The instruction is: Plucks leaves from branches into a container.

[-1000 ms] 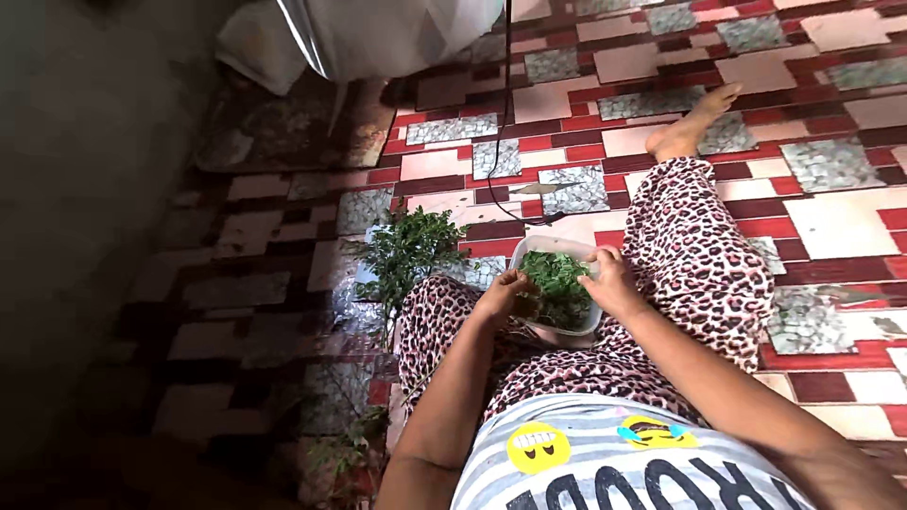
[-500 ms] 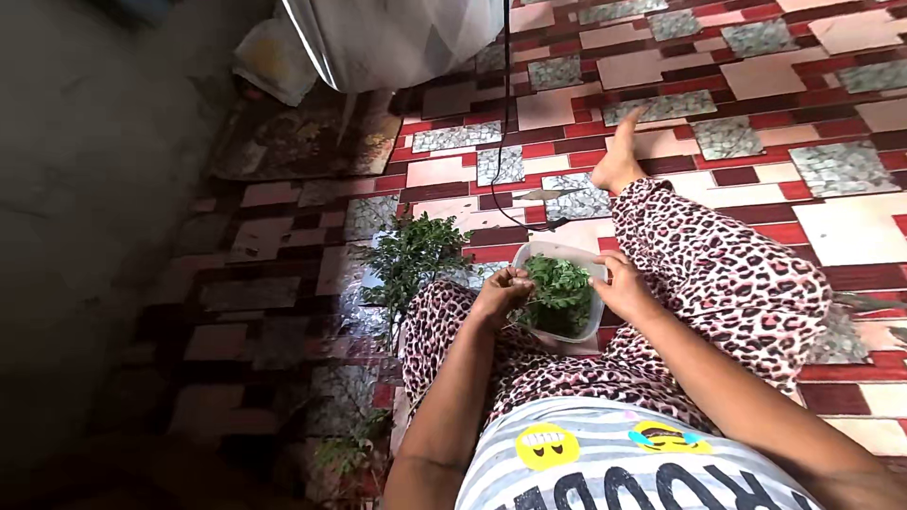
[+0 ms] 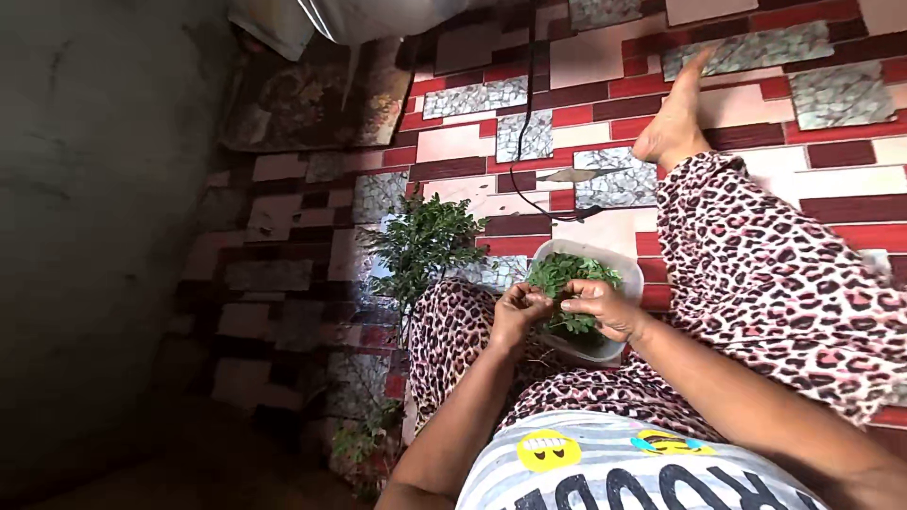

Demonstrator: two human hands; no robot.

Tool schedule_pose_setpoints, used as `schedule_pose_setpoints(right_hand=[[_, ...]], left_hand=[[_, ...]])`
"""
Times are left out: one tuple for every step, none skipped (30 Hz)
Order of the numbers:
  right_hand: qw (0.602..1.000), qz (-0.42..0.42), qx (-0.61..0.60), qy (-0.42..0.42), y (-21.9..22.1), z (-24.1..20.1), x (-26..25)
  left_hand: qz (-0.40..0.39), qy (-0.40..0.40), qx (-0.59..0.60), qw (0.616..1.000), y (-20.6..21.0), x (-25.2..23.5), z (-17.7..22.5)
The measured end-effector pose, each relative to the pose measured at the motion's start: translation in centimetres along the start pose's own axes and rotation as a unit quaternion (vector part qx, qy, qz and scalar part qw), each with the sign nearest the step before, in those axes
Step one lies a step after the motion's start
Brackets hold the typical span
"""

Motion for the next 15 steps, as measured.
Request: schedule_pose_setpoints(right_hand=[[1.0,0.017,0.0,-0.003,-0.1,0.2,0.0],[0.999,0.035,0.013,-0.006,-0.3,0.3,-0.1],[0.998,0.052,0.033,-0.009,-0.5,0.4,-0.3],[0.996,0.066,0.055,-0.015,-0.7,0.6,-0.3],[0.994,0.077,0.071,-0.019,-0.8,0.7,-0.4],[0.993,0.084,0.081,-0.024,-0.8,0.7,-0.4],[0.992,0.087,0.089,-0.028,-0.9,0.8,-0.5],[0.991,0.085,0.097,-0.03,-0.9,0.9,-0.5],[0.991,0.081,0.102,-0.029,-0.9,0.8,-0.5],[0.992,0.076,0.101,-0.026,-0.9,0.6,-0.5],[0.993,0.07,0.096,-0.02,-0.8,0.4,-0.4],[0.994,0.07,0.085,-0.015,-0.7,0.2,-0.4],[0.995,0.072,0.068,-0.01,-0.6,0.0,-0.2],[0.996,0.074,0.051,-0.005,-0.5,-0.3,-0.1],[0.996,0.076,0.042,-0.003,-0.3,-0.5,0.0]], left_hand=[[0.002,0.002,-0.003,1.0,0.2,-0.2,-0.1],[0.005,0.005,-0.006,1.0,0.5,-0.4,-0.1],[0.007,0.01,-0.011,1.0,0.8,-0.6,0.0],[0.008,0.014,-0.017,1.0,1.1,-0.8,0.0],[0.008,0.015,-0.021,1.0,1.3,-0.9,0.0],[0.007,0.015,-0.022,1.0,1.4,-1.0,0.0],[0.007,0.012,-0.02,1.0,1.5,-1.1,-0.1],[0.007,0.006,-0.017,1.0,1.4,-1.1,-0.1],[0.005,-0.002,-0.009,1.0,1.3,-1.1,-0.1],[0.003,-0.011,0.002,1.0,1.2,-1.2,0.0],[-0.001,-0.021,0.016,1.0,1.0,-1.3,0.1],[-0.005,-0.029,0.033,0.999,0.9,-1.3,0.3],[-0.01,-0.037,0.048,0.998,0.8,-1.3,0.5],[-0.016,-0.044,0.058,0.997,0.8,-1.2,0.7],[-0.022,-0.051,0.062,0.997,0.8,-1.2,0.8]])
Point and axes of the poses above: each hand's wrist, its own x-axis away from the middle knuckle, its own y-axis out of the palm, z = x × y, the point moved 1 cm from there along -x, towards the middle knuckle, and after that the axes turned 7 degrees about -y, right-handed, at the moved point
